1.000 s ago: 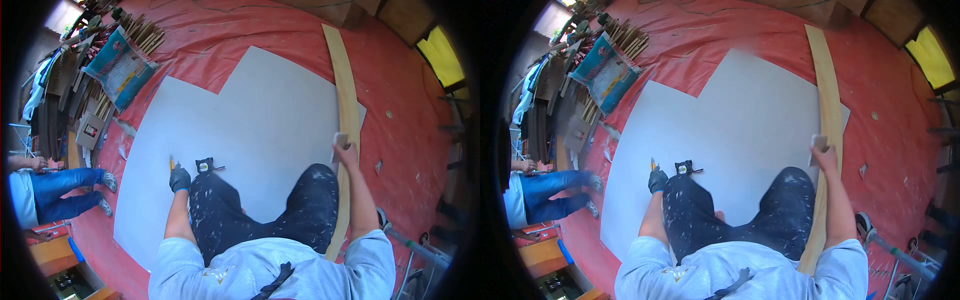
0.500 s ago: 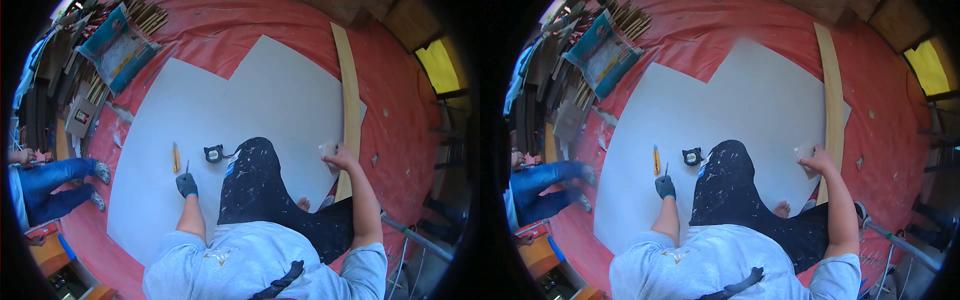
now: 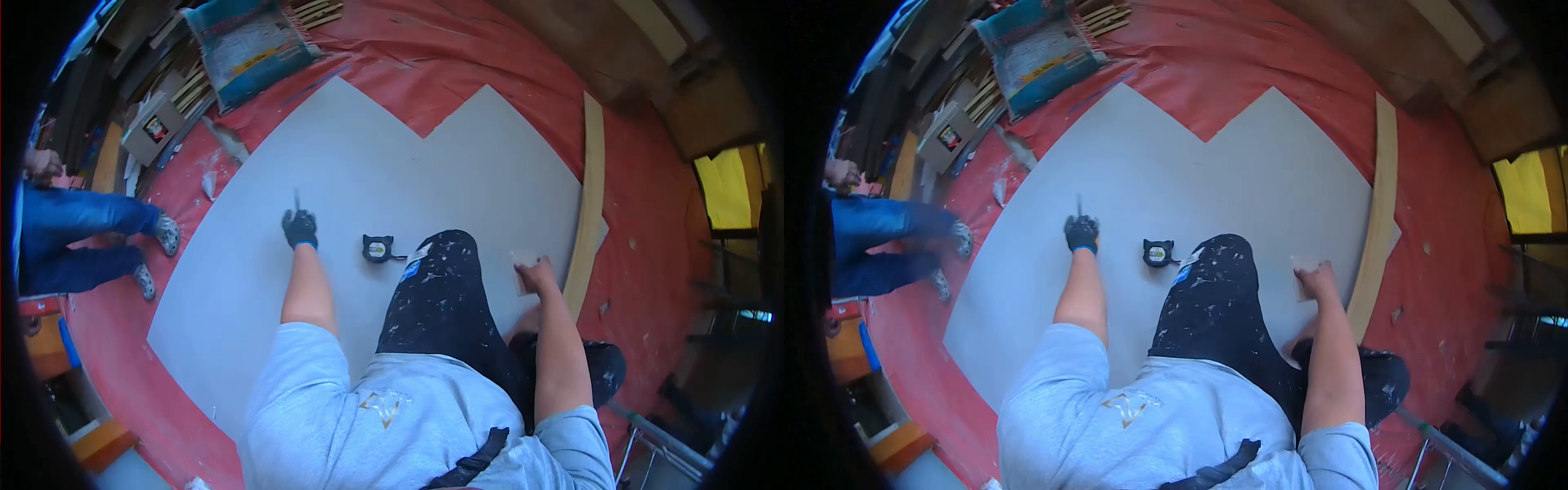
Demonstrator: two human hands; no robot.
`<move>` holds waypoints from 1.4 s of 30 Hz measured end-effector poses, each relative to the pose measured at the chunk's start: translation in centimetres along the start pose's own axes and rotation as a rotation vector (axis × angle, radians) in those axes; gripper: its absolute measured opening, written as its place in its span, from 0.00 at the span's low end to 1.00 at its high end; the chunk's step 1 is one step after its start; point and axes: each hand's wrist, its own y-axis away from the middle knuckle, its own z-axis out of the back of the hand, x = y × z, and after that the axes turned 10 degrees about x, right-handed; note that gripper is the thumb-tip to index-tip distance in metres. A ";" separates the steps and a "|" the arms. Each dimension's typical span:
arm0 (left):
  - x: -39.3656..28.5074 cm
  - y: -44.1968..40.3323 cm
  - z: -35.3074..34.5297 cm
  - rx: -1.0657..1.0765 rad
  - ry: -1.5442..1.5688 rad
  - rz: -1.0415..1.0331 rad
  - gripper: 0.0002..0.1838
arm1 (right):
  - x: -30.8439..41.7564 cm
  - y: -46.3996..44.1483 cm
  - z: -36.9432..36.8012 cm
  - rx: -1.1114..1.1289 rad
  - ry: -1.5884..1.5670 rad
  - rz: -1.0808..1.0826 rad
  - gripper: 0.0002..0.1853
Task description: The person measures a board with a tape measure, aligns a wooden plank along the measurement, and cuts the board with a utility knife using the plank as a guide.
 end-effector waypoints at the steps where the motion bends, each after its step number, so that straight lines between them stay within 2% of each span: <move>1: -0.7 0.3 0.3 -0.052 -0.142 -0.012 0.35 | 0.0 -0.7 -0.2 -0.022 -0.043 0.013 0.46; 3: -1.7 1.8 0.4 -0.080 -0.400 -0.024 0.43 | 0.5 -1.5 -0.3 -0.048 -0.100 0.029 0.41; 5: -0.6 4.4 -0.8 0.032 -0.603 -0.081 0.51 | 0.8 -2.4 -0.2 -0.049 -0.155 0.040 0.36; 6: 3.7 3.8 -2.6 0.102 -0.646 -0.353 0.51 | 1.1 -3.0 -0.4 -0.031 -0.187 0.041 0.34; 7: 4.7 6.0 -4.1 0.213 -0.786 -0.471 0.49 | 1.6 -3.5 -1.0 -0.005 -0.223 0.046 0.32; 8: 4.8 9.1 -4.9 0.436 -0.635 -0.498 0.49 | 2.0 -3.5 -1.7 0.019 -0.219 0.046 0.31; 10: 2.7 14.4 -6.8 0.679 -0.978 -0.478 0.49 | 3.0 -3.7 -2.6 0.059 -0.212 0.052 0.28; 13: 0.8 18.0 -8.4 0.644 -1.028 -0.304 0.44 | 0.8 -7.3 -6.8 0.154 -0.194 0.051 0.27; 14: 2.3 17.4 -9.1 0.514 -1.018 -0.421 0.36 | 0.7 -7.5 -7.8 0.162 -0.198 0.056 0.27; 15: 3.7 16.7 -9.9 0.496 -1.036 -0.344 0.33 | 0.8 -7.9 -9.1 0.173 -0.203 0.061 0.28; 17: 1.6 17.7 -10.3 0.449 -1.063 -0.208 0.28 | 1.6 -9.0 -11.9 0.180 -0.266 0.065 0.28; 19: 0.7 18.5 -9.6 0.420 -1.064 -0.109 0.27 | 3.3 -10.4 -14.8 0.174 -0.385 0.060 0.28; 21: 1.3 18.9 -7.6 0.414 -1.055 -0.032 0.28 | 8.4 -9.4 -15.3 0.242 -0.557 0.063 0.28; 22: 2.2 18.9 -6.3 0.448 -1.079 -0.094 0.28 | 9.2 -11.9 -17.0 0.319 -0.009 0.537 0.29; 24: 4.2 19.1 -4.3 0.512 -1.114 -0.200 0.28 | 11.7 -13.4 -18.2 0.489 0.225 0.782 0.33; 26: 3.5 19.7 -3.8 0.546 -1.102 -0.116 0.28 | 16.3 -9.1 -16.3 0.703 -0.420 0.332 0.39; 27: 3.0 19.9 -3.6 0.555 -1.092 -0.072 0.28 | 16.4 -8.7 -16.4 0.668 -0.337 0.348 0.39; 28: 2.9 20.0 -3.8 0.500 -1.034 0.061 0.30 | 15.9 -8.9 -16.2 0.625 -0.252 0.368 0.40; 31: 1.8 20.2 -4.7 0.394 -1.302 0.039 0.37 | 13.2 -9.0 -13.2 0.564 -0.053 0.460 0.40; 33: 0.6 19.5 -5.7 0.354 -1.231 -0.153 0.44 | 11.5 -9.0 -9.3 0.562 0.142 0.508 0.39; 35: -1.5 18.0 -7.6 0.474 -1.070 -0.295 0.54 | 10.2 -8.4 -4.7 0.529 0.314 0.502 0.38; 38: -5.2 17.4 -11.5 0.539 -1.042 -0.081 0.60 | 12.5 -1.7 5.6 0.388 0.440 0.452 0.37; 41: -2.4 14.5 -14.1 0.441 -1.090 -0.136 0.62 | 15.0 8.5 14.7 0.324 0.376 0.467 0.36; 42: -2.5 14.7 -14.8 0.398 -1.060 -0.100 0.59 | 14.9 11.7 16.8 0.299 0.342 0.517 0.36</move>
